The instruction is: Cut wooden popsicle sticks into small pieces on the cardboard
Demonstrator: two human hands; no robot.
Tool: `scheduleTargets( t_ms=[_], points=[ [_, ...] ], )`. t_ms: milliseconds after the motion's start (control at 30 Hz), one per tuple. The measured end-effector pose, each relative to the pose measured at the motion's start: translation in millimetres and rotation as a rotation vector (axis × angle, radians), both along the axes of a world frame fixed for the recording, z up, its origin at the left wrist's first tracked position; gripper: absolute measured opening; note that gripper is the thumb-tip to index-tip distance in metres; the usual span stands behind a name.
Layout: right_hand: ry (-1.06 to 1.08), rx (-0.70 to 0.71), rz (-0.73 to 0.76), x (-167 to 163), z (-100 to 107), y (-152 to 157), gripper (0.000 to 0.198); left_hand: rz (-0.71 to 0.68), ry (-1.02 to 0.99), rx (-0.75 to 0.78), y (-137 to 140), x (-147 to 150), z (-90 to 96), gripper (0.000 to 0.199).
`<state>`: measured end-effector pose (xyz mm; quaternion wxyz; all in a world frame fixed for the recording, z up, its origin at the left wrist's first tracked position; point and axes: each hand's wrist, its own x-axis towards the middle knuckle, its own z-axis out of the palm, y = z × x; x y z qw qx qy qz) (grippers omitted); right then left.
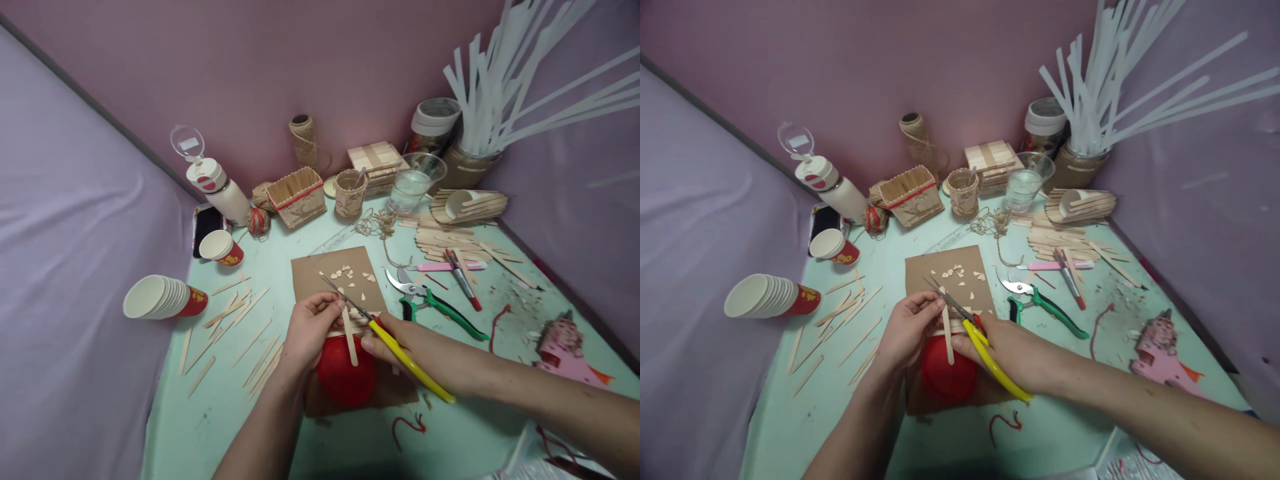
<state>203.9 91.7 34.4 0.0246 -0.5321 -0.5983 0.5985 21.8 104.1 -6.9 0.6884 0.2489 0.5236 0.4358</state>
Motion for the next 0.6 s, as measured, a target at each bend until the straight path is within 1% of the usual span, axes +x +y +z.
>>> scheduleTargets(
  t_ms=[100,267,333,467,600],
  points=[
    [0.000,-0.036,0.007,-0.7,1.7,1.8,0.042,-0.005,-0.014,-0.018,0.3,-0.4,-0.4,0.026],
    [0.169,-0.069,0.107,-2.4,5.4,9.3,0.040,-0.019,-0.007,-0.076,1.7,-3.6,0.6,0.031],
    [0.211,-0.076,0.121,-3.9,5.4,12.0,0.041,-0.019,-0.007,-0.105,2.7,-4.9,1.6,0.034],
    [0.245,-0.148,0.043,-7.9,3.1,13.7,0.048,-0.019,-0.017,-0.151,4.9,-6.5,3.1,0.036],
    [0.245,-0.195,-0.033,-11.0,-5.5,10.5,0.054,-0.025,-0.013,-0.194,6.8,-7.4,1.5,0.032]
  ],
)
